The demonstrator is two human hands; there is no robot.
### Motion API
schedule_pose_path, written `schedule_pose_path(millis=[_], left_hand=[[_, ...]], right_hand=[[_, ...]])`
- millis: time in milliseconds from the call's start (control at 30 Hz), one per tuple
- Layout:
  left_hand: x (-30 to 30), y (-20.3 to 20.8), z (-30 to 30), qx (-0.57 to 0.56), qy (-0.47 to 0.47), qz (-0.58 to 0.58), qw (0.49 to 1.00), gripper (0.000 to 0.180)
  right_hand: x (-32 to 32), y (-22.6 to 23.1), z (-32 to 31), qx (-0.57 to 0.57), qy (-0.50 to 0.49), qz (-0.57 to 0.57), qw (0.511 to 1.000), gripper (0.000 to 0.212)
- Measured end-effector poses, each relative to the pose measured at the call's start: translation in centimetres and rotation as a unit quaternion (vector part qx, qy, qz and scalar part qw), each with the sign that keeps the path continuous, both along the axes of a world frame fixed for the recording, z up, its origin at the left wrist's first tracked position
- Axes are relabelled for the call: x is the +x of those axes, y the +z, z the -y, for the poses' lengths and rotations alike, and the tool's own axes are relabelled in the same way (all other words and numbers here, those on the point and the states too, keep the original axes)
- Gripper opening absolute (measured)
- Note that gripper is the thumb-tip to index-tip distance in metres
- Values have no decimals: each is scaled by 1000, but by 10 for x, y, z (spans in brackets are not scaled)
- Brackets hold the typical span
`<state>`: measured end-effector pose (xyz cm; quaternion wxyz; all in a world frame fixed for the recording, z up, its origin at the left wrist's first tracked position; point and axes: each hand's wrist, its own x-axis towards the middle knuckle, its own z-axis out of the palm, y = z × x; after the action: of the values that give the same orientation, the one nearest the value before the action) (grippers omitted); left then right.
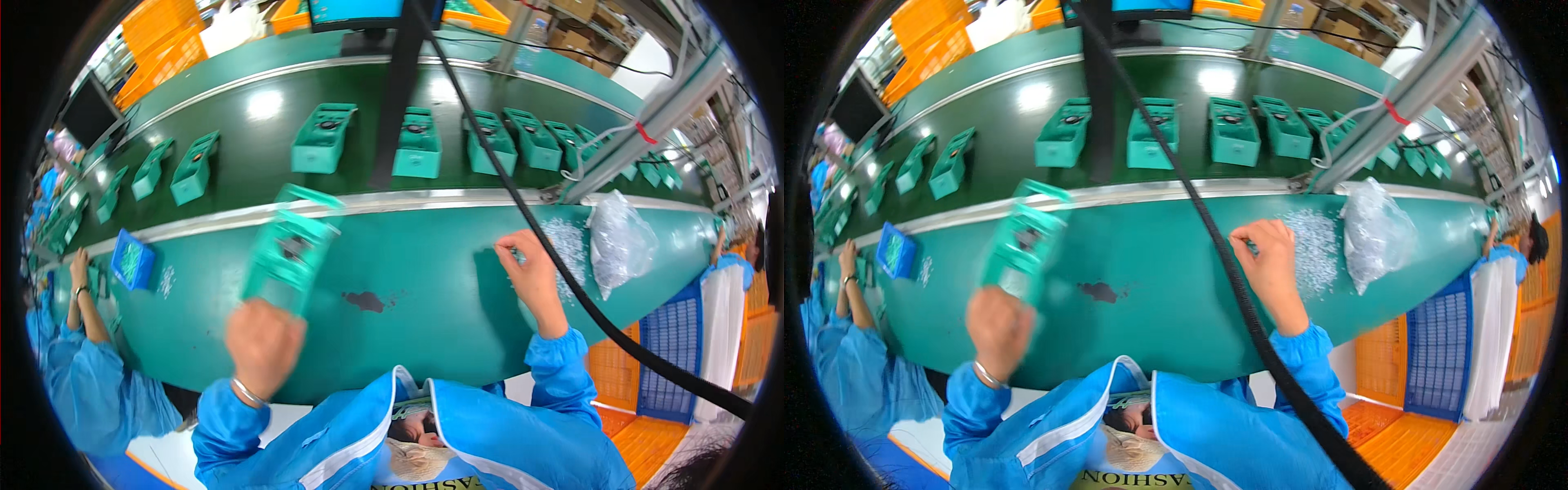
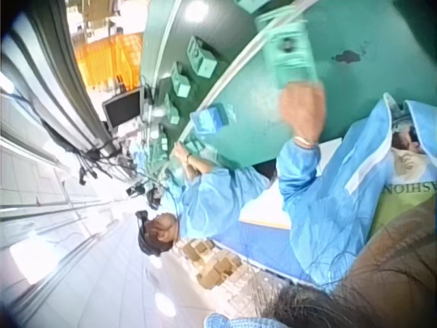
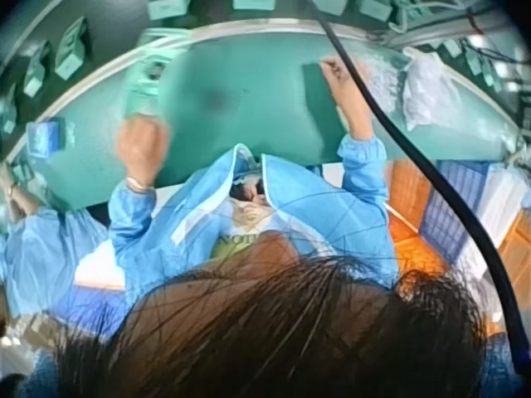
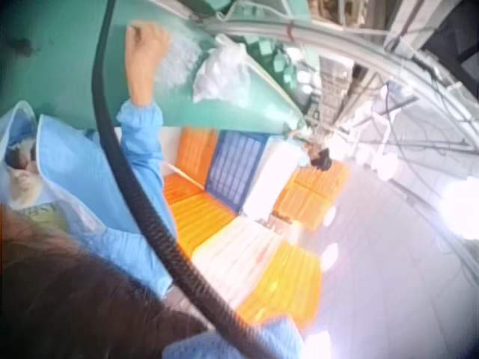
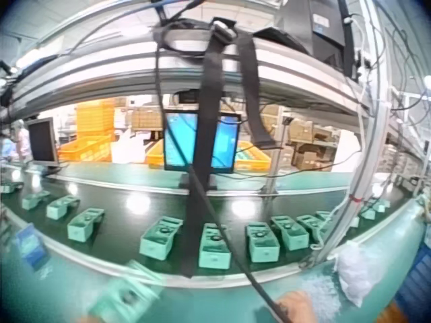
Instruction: The person assembles components into a green plastic electronic housing by hand, inserting circuit boards, screws, and plastic components into the housing.
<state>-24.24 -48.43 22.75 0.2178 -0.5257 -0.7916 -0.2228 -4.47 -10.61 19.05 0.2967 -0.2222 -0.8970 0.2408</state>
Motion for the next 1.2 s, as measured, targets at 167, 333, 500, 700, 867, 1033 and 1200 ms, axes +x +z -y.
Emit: schedule_pose_path(millis=[167,333,500,700,867,1033,1200], left_hand=[[66,-8,14,-68,-105,44,991,16],[75,-16,16,-108,-177,46,977,16],[76,-16,17,-92,-175,44,979,19],[75,-16,19,-90,-170,40,980,17],[76,-15,18,-90,-173,52,979,15],[71,-18,19,-102,-192,61,974,16],[71,-14,20,-98,-187,83,974,17]], right_hand=[[-28,36,69,-156,161,-6,974,7],[-63,19,119,-169,269,6,948,4],[-73,3,138,-124,249,38,960,4],[-76,-2,145,-70,229,15,971,5],[-77,7,151,46,225,-35,973,9],[-70,25,165,230,233,35,944,9],[-61,22,176,195,230,76,950,22]])
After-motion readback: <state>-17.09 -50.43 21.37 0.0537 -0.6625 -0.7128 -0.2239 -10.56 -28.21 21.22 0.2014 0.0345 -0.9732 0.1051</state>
